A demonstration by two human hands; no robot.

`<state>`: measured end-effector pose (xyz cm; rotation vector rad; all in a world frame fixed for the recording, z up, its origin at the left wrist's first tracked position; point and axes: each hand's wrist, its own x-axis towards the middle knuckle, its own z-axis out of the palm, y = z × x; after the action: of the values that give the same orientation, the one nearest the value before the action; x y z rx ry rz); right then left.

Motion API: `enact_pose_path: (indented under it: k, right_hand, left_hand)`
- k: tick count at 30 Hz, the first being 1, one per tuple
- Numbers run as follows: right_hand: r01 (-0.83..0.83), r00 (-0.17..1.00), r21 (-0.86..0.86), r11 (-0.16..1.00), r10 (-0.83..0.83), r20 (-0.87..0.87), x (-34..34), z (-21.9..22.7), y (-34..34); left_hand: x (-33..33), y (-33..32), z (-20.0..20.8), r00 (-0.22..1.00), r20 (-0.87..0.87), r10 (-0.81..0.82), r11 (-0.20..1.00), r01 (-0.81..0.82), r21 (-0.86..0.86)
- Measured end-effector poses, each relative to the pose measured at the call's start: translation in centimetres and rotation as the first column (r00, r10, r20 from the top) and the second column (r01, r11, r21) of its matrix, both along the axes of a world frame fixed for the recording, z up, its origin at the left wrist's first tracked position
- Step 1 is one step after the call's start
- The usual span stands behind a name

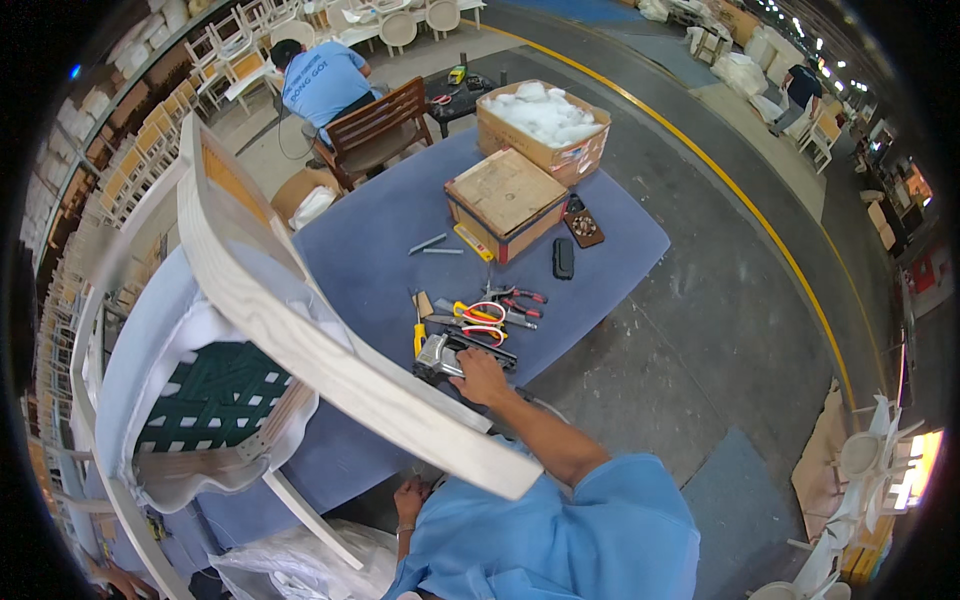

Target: The person stretches white fabric over a chair seat and uses a staple gun to secure it to the underside. They repeatedly adjust the fabric, staple edges, and trim excess material with a utility knife while working on a single chair in a workshop.

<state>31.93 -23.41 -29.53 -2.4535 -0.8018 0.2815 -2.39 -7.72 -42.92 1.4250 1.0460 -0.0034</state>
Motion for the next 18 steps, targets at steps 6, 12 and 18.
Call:
enact_pose_path:
  k: [6, 12, 18]
  right_hand:
    - [0.204, 0.974, 0.038, 0.978, -0.207, 0.097, 4.4, -1.7, 3.7]
    - [0.167, 0.966, 0.271, 0.948, -0.212, 0.150, 6.0, -3.6, 3.8]
    - [0.326, 0.939, 0.639, 0.696, -0.162, -0.303, 5.7, -1.8, -2.3]
  left_hand:
    - [-2.7, -0.3, -0.3, 0.971, -0.138, 0.193, 0.970, -0.210, -0.125]
    - [-9.5, -2.0, 0.7, 0.903, -0.407, -0.142, 0.866, 0.312, 0.390]
    - [-13.5, -4.5, -1.2, 0.790, -0.353, 0.501, 0.866, -0.458, 0.203]
